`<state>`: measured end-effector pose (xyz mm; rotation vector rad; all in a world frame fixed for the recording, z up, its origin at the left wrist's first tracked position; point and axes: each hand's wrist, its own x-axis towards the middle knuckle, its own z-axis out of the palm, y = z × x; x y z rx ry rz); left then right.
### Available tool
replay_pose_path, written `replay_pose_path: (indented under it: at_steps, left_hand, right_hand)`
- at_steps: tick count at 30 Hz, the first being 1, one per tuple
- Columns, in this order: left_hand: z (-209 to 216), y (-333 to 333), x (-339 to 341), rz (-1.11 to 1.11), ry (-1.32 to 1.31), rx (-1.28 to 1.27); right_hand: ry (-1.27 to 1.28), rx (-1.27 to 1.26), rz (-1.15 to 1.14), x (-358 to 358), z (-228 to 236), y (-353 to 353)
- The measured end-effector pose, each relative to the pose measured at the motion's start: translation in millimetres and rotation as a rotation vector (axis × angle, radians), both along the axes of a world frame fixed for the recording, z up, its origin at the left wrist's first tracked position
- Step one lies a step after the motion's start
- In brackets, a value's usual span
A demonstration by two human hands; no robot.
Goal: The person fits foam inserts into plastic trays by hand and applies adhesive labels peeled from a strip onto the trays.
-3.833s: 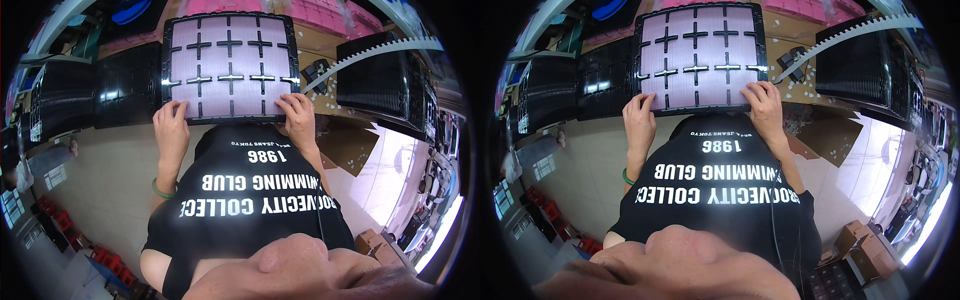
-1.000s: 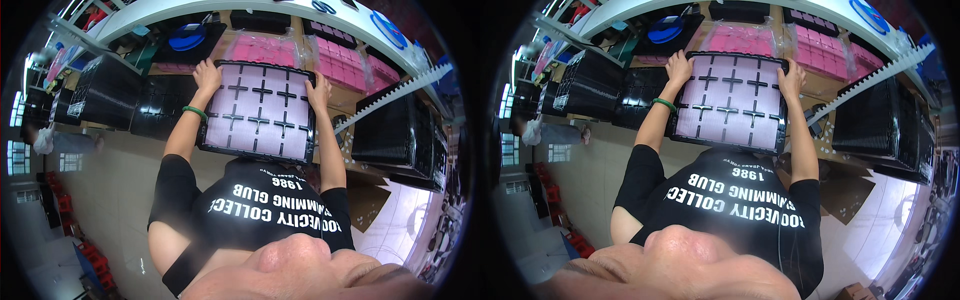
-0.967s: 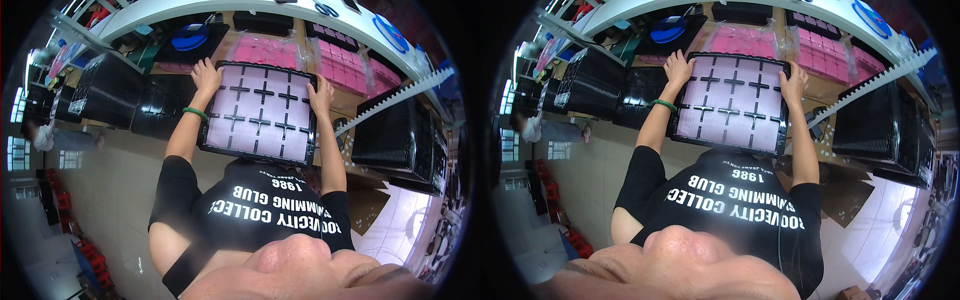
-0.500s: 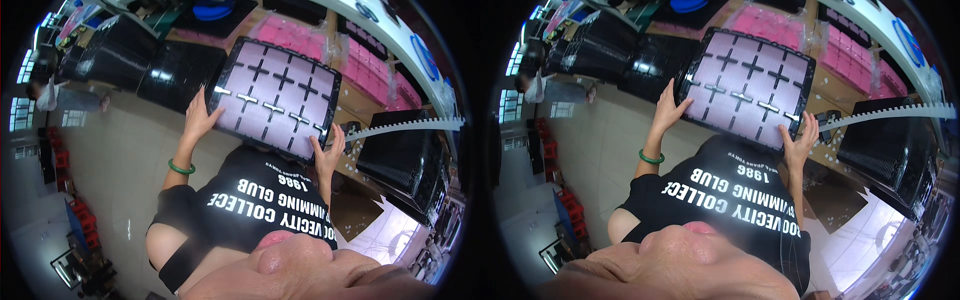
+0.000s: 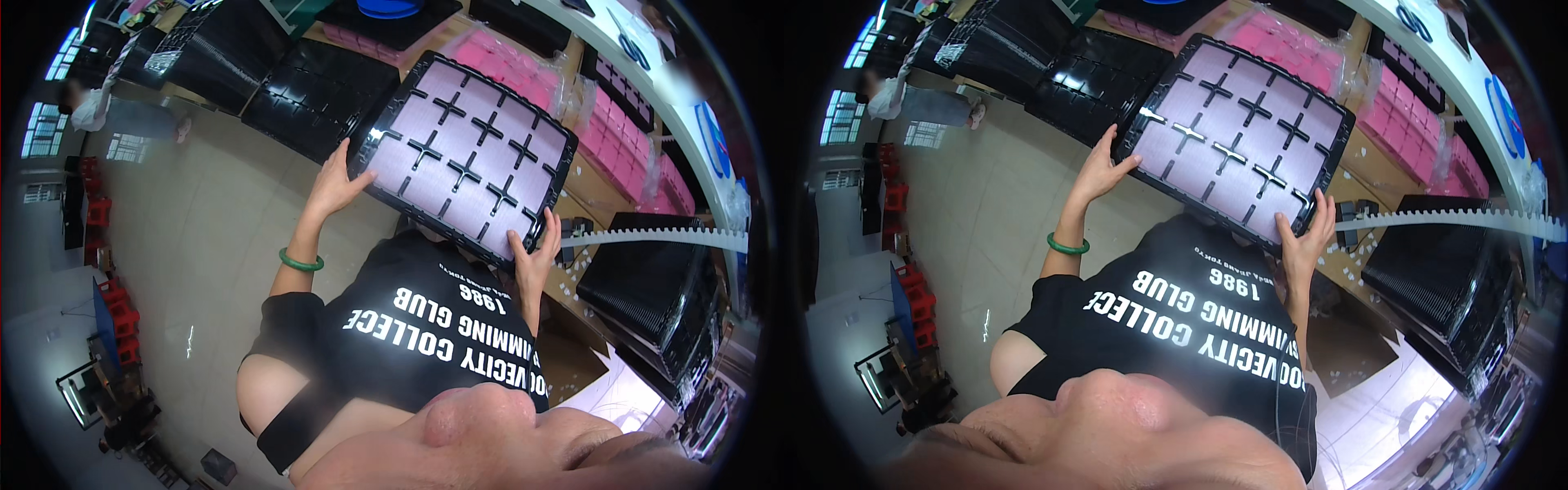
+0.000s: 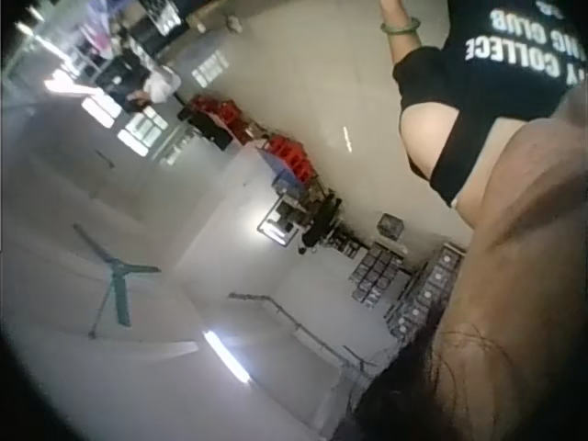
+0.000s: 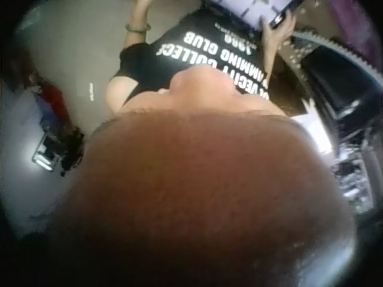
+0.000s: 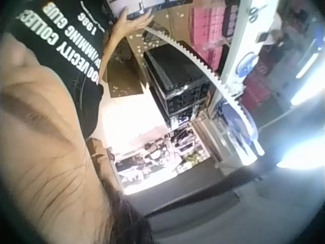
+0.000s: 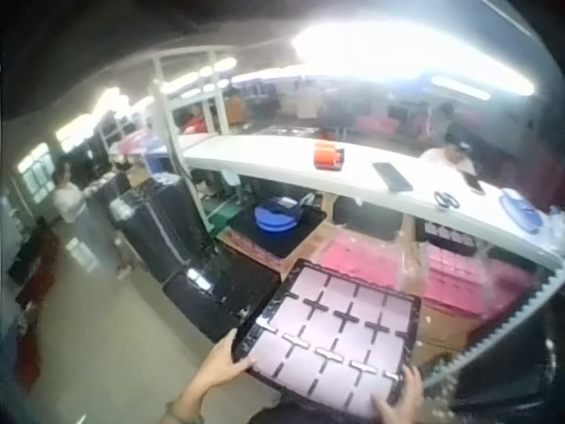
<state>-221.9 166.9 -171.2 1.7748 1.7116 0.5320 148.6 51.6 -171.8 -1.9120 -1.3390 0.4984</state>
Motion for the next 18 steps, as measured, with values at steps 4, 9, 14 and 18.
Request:
replay_pose_path:
  at_steps: [4, 9, 14, 18]
  left_hand:
    - [5.6, 6.7, 17.5, 0.065, 0.007, -0.011]
    - [2.2, -1.0, 20.4, 0.038, -0.059, -0.021]
    - [32.6, -29.4, 65.7, -0.228, 0.262, 0.487]
    - [19.1, -44.8, 92.6, -0.45, 0.193, 0.533]
  right_hand:
    - [0.035, -0.002, -0.027, -5.5, 3.6, 11.4]
    - [0.087, -0.055, -0.017, 2.0, -1.5, 3.9]
    - [-0.068, 0.096, 0.008, -12.5, 11.5, 5.7]
    - [-0.199, 0.216, 0.088, -7.5, 9.8, -4.3]
